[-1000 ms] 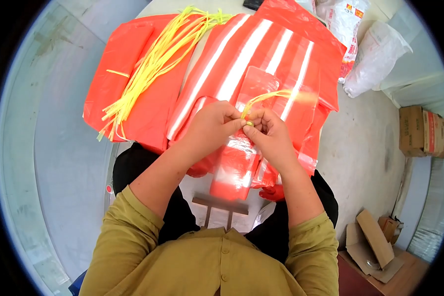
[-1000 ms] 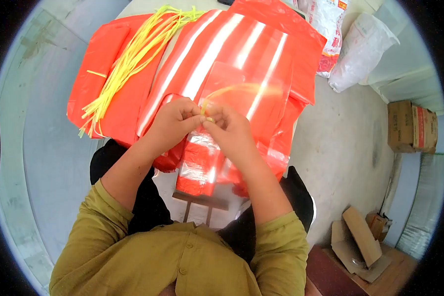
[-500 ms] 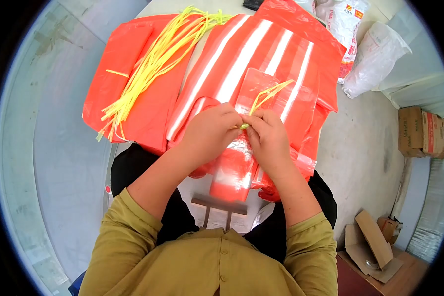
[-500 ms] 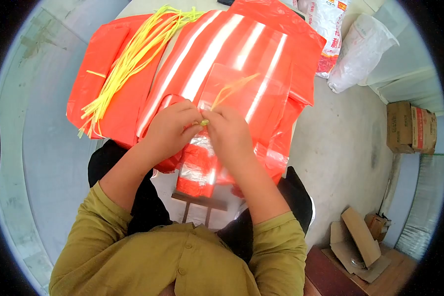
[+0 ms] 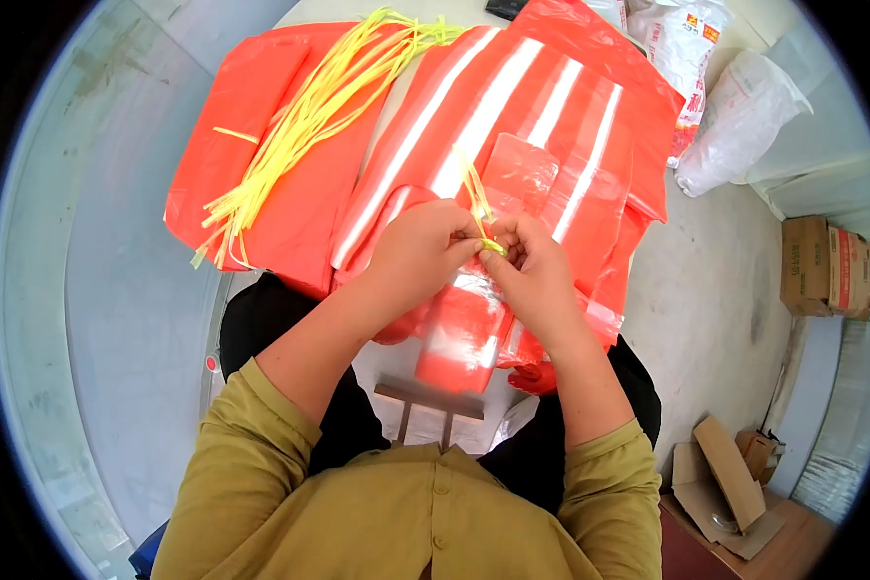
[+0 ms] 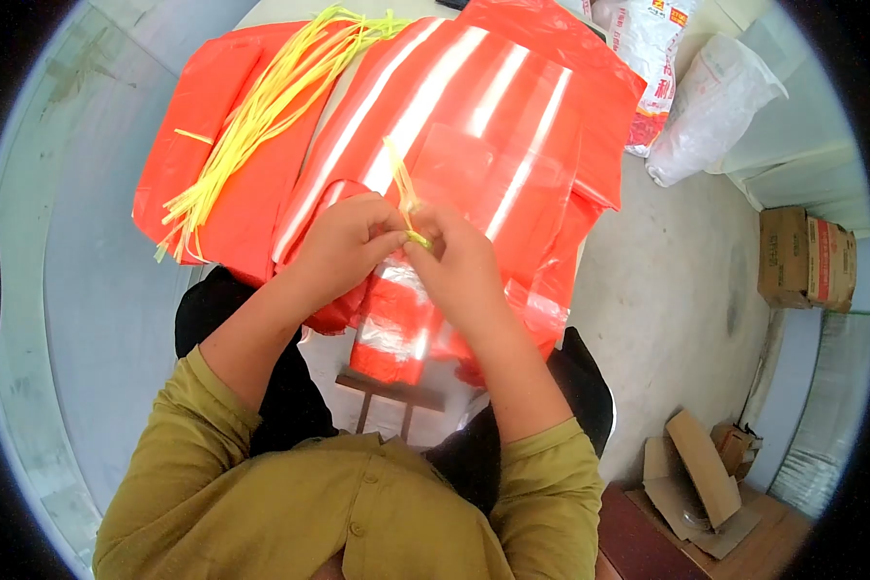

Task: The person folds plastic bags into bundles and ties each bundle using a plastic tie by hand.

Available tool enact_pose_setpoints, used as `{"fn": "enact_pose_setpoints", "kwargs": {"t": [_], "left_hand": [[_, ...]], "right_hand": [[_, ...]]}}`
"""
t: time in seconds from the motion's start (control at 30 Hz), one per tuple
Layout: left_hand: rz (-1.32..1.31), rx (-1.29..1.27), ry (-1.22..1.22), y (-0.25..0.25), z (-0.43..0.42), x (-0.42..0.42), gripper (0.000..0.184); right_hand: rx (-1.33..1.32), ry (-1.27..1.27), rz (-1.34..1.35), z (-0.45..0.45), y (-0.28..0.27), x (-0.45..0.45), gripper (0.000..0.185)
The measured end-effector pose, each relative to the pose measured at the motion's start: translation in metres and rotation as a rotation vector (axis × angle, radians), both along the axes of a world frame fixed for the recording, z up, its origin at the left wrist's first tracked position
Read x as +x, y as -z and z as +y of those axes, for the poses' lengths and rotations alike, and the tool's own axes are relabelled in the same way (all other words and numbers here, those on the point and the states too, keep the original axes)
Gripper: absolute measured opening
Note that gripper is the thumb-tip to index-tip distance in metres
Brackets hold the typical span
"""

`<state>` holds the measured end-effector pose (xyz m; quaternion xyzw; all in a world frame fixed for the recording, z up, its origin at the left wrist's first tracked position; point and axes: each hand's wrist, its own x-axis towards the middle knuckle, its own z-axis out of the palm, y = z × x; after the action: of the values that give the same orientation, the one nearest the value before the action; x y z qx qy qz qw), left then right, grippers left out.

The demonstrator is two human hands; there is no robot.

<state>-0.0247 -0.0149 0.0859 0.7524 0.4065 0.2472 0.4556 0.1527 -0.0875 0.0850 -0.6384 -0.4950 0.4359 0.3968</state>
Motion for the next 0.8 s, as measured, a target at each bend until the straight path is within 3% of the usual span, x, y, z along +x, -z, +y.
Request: {"fn": "enact_pose_setpoints", "kwargs": {"t": [0.1,0.23,0.33,0.53,0.73,0.8], "left_hand": [[0.103,0.026,0.008,-0.006,0.000,0.000,0.005],[0.046,0.031,0.029,0.001,0.001,-0.003,0.005],[0.084,0.065,0.033,-0.001,0.001,-0.002,0.005],[0.076,0.089,0.041,0.000,0.002,-0.002,0.006],[0.053,0.117,0.032,0.004,0.003,0.000,0.008],[0.063,0.103,0.034,0.005,0.003,0.001,0.009]], "right_hand": [[0.049,-0.002,-0.076,-0.003,0.002,0.001,0.029],[0.056,0.015,-0.209,-0.005,-0.003,0.001,0.032],[0.232,0.020,-0.370,-0.005,-0.002,0.000,0.033],[0.113,0.021,-0.305,-0.003,-0.002,0.002,0.034],[0.020,0.014,0.047,0.000,0.000,0.003,0.035],[0.006,-0.016,-0.026,0.000,-0.005,0.003,0.035]]}}
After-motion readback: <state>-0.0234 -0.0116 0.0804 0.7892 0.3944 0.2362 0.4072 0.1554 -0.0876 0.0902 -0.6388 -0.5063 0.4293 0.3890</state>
